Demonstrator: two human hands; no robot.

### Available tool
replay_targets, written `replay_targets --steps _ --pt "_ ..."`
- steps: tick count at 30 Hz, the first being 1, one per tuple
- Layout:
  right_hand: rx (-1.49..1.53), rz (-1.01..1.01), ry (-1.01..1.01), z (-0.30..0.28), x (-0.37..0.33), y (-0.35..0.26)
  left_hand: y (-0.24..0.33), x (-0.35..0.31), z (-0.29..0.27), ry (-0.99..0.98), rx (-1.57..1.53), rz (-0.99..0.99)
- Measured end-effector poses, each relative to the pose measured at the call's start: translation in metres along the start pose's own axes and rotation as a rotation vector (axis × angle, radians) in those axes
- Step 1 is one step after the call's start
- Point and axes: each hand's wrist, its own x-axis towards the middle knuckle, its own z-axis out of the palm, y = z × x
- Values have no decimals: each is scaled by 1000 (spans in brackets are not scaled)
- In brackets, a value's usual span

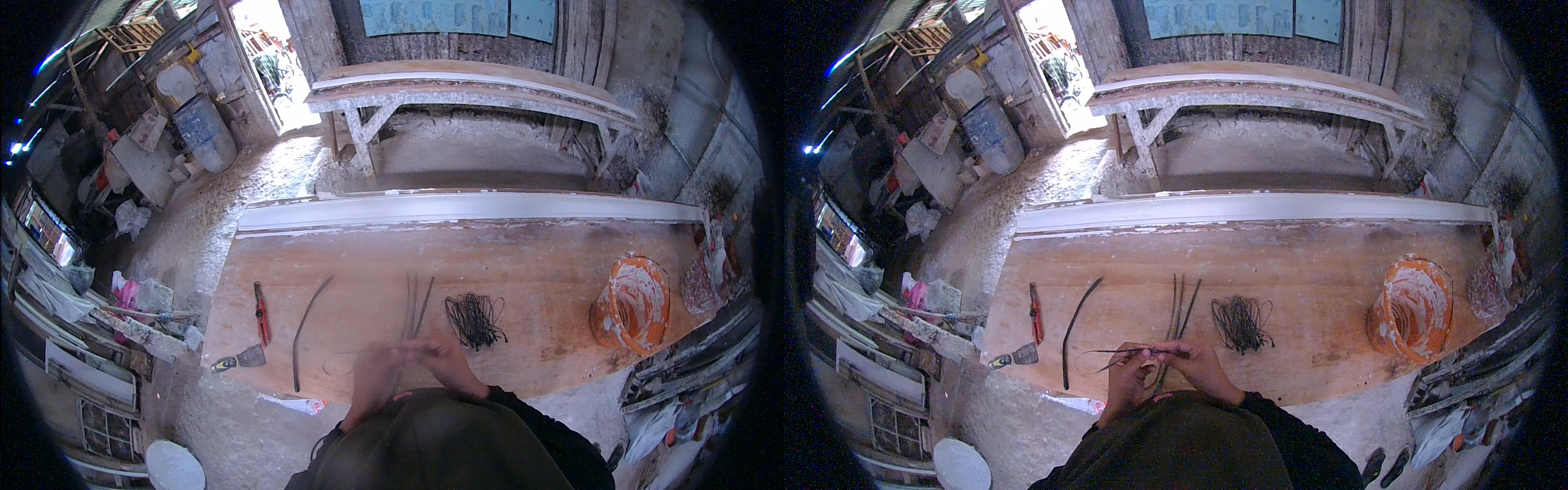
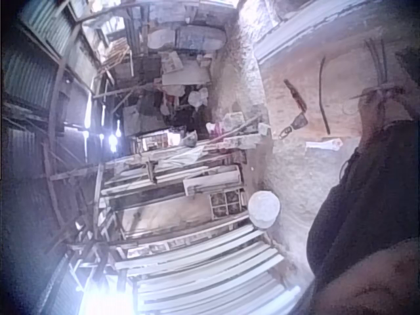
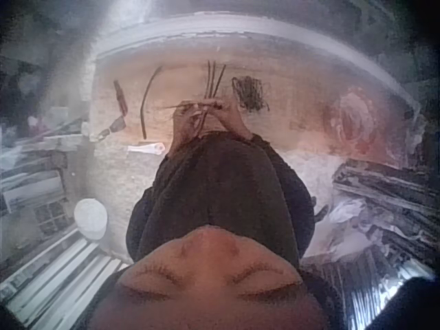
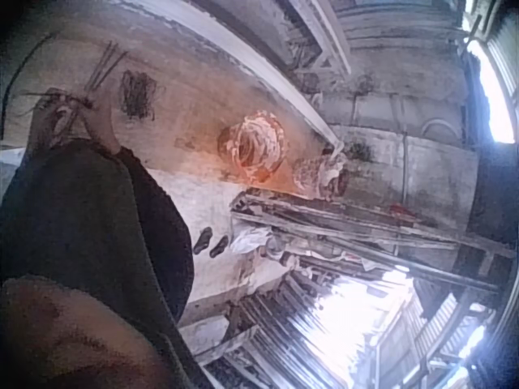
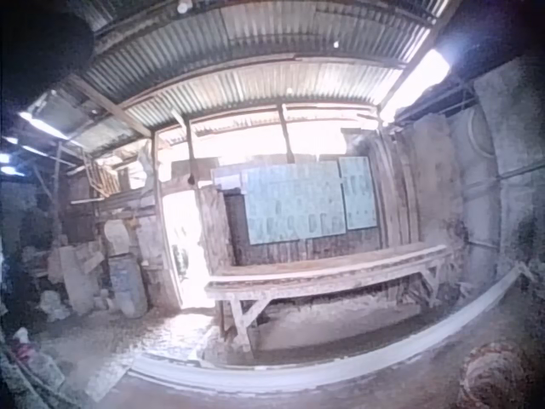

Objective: The person handles thin black cables on a wooden workbench, repeatedly picking them up, straightening them, and placing them back down. The person also briefly walks away from the bench and returns while continuing to manipulate the cables.

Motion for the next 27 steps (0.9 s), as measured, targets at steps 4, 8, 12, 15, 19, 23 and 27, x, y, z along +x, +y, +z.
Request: replay_targets --steps 4,8,12,15,19,23,27 --pt "-143 -5 -10 -3 2 9 1 -2 3 8 -138 4" --pt "15 105 -126 -6 3 16 -10 -2 -3 25 -63 51" --pt "293 302 -148 -7 1 15 -3 -6 -2 -16 -168 -5" --pt "433 374 -125 -7 1 17 -9 -5 -3 -37 -78 165" --pt "474 345 -22 -2 -1 14 -16 2 -7 22 45 -20" --pt "401 202 44 -1 -2 20 -2 1 0 16 -100 -143" --pt "-164 -281 64 -3 -4 17 -2 2 -3 -51 -322 -289"
